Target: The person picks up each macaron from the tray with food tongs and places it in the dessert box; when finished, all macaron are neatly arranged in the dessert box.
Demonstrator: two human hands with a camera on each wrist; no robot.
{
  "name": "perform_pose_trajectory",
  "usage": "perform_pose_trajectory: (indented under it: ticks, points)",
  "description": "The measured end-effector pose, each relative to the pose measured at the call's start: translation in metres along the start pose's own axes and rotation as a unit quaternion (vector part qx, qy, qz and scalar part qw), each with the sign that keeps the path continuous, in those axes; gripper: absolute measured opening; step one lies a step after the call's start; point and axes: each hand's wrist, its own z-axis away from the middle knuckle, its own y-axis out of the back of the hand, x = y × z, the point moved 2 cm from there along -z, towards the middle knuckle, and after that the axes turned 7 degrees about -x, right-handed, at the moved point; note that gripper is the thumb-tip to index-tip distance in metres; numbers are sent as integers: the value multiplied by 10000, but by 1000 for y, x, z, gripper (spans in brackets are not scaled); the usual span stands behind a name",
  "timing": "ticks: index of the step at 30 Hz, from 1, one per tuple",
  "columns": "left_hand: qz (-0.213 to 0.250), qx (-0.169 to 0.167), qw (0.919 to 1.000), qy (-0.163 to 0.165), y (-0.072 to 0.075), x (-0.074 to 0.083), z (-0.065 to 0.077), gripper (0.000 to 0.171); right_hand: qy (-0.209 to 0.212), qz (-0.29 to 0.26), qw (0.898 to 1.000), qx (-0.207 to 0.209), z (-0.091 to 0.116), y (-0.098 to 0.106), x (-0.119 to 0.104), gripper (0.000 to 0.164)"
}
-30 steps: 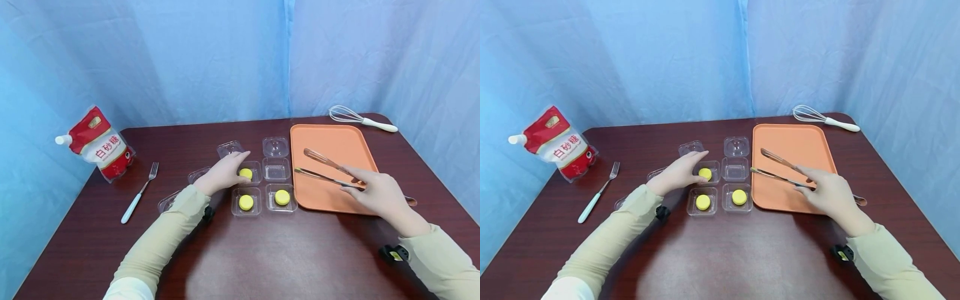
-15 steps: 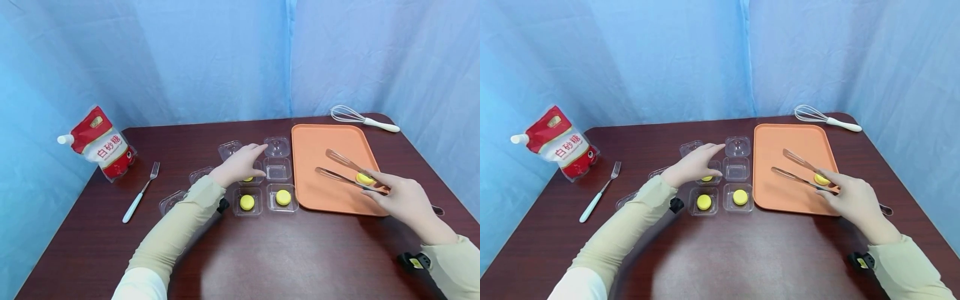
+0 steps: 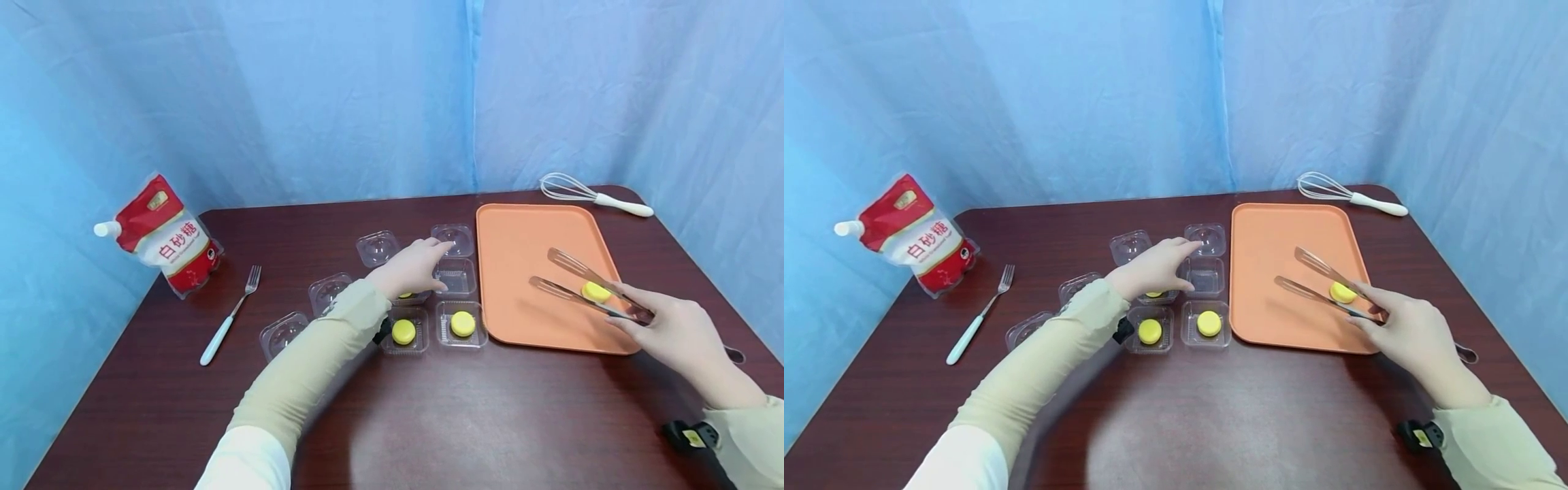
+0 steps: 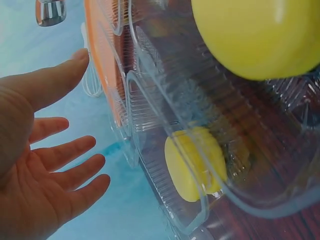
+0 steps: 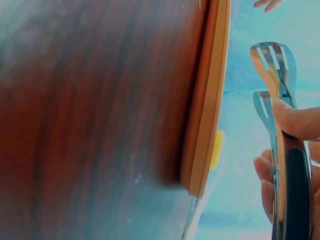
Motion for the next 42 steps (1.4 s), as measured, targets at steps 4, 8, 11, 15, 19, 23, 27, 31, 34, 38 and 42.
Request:
perform_pose_trajectory:
  ticks: [4, 8, 11, 15, 19, 23, 27, 31, 34, 38, 42]
  points:
    - [-102, -119, 9999, 61, -1, 2, -3, 81, -59, 45, 10000, 21, 1, -1, 1, 52]
    - [-200, -230, 9995, 90, -4, 2, -4, 81, -111, 33, 9999, 32, 1, 0, 4, 51]
    - [-255, -289, 9992, 110, -6, 3, -5, 80, -181, 35, 9998, -1, 2, 2, 7, 50]
    - [-337, -345, 9987, 139, -7, 3, -5, 78, -235, 63, 9997, -32, 4, 5, 11, 51]
    - [-357, -385, 9985, 120, -8, 1, -5, 78, -217, 117, 9997, -80, 6, 7, 15, 55]
    - [-366, -394, 9985, 86, -9, 0, -4, 78, -201, 214, 9995, -95, 9, 9, 20, 56]
    - [-381, -386, 9985, 66, -10, 1, -4, 77, -288, 228, 9992, -124, 11, 13, 25, 55]
    - [-383, -383, 9985, 64, -10, 2, -4, 77, -386, 267, 9987, -177, 13, 17, 31, 57]
    - [-388, -395, 9984, 77, -10, 1, -5, 77, -457, 283, 9982, -249, 15, 18, 36, 59]
    - [-388, -426, 9983, 99, -11, 1, -6, 78, -549, 311, 9973, -389, 19, 17, 43, 59]
    - [-374, -447, 9983, 93, -10, 0, -7, 79, -765, 238, 9952, -556, 22, 12, 55, 62]
